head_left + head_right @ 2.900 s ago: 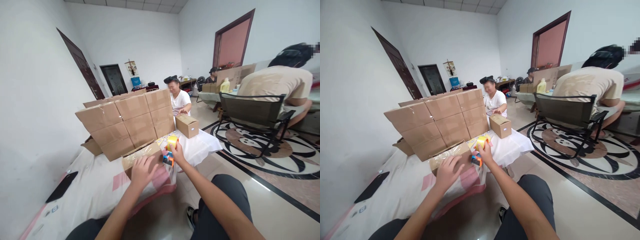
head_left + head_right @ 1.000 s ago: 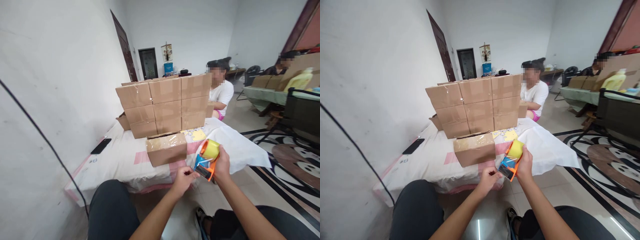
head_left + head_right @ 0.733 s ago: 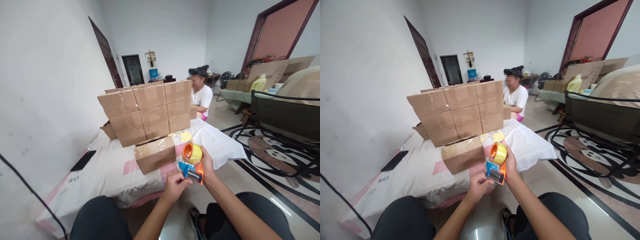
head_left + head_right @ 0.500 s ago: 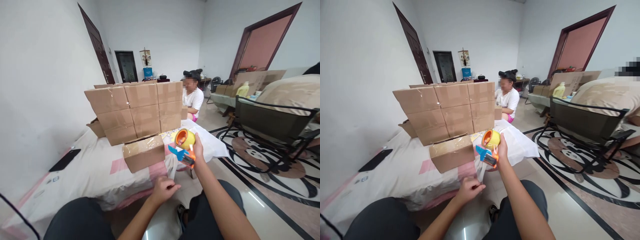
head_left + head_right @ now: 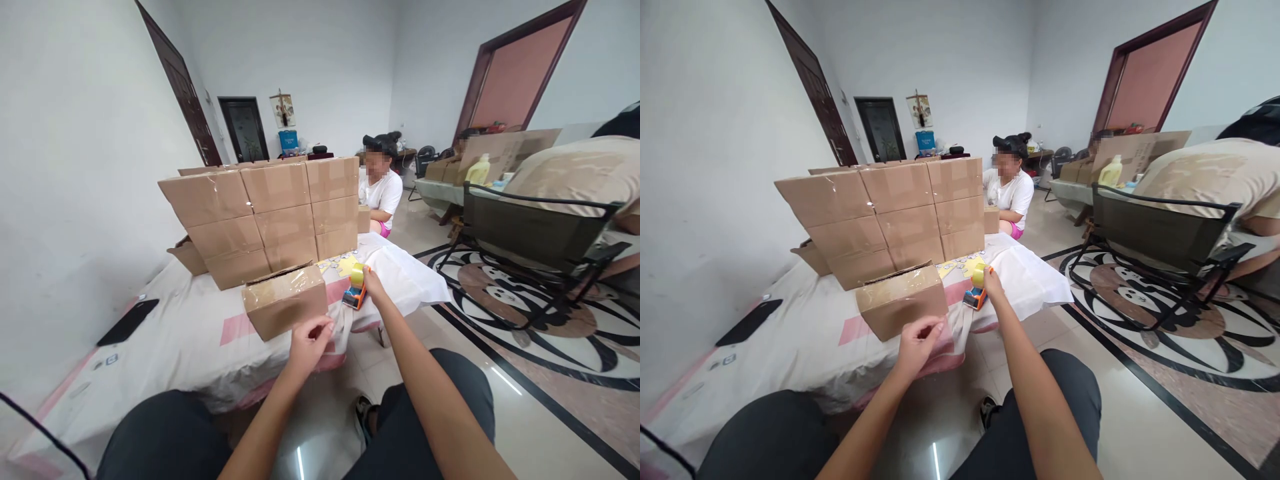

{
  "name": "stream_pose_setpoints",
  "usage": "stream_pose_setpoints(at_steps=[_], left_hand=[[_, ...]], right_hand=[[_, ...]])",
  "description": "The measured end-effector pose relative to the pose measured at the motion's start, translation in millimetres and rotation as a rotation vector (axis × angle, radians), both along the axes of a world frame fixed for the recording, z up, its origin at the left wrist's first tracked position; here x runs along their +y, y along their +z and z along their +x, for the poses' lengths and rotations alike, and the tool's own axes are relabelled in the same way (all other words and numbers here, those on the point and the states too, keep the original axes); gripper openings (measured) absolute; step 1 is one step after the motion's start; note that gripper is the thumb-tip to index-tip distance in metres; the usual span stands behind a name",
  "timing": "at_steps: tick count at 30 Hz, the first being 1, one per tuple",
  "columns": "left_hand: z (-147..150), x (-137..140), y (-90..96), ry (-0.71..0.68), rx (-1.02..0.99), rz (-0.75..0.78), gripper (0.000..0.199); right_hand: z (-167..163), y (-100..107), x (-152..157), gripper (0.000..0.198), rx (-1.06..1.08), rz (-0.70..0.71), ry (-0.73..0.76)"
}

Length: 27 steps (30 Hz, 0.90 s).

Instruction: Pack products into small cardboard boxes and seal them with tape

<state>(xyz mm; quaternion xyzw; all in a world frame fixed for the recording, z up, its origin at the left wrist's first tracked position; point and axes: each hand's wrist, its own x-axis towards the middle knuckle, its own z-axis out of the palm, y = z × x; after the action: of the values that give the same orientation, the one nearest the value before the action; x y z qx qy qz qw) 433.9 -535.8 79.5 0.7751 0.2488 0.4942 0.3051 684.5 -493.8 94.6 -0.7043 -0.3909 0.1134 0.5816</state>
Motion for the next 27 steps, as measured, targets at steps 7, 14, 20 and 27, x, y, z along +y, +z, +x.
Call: stream_pose_setpoints(at_steps=[7,14,20,27], left_hand=[[-14.4,15.3,22.1,0.151,-0.083,-0.108,0.021],[-23.2,16.4,27.5,0.15,-0.023,0.02,0.02],[-26.1,18.4,31.7,0.174,0.081,-0.044,0.026],[-39.0,33.2,55.3,0.568,0.352,0.181,0.045]], right_hand=[[-32.4,32.3,-35.5,0.033,-0.138,0.121,0.245],[-95.7,49.3,-67.5,0.009,-0.436,0.33,0.794],[-96.2,61.8,-60.0,0.016,-0.45,0.32,0.841],[-71.7,80.5,-33.2,0.02,-0.205,0.443,0.622]])
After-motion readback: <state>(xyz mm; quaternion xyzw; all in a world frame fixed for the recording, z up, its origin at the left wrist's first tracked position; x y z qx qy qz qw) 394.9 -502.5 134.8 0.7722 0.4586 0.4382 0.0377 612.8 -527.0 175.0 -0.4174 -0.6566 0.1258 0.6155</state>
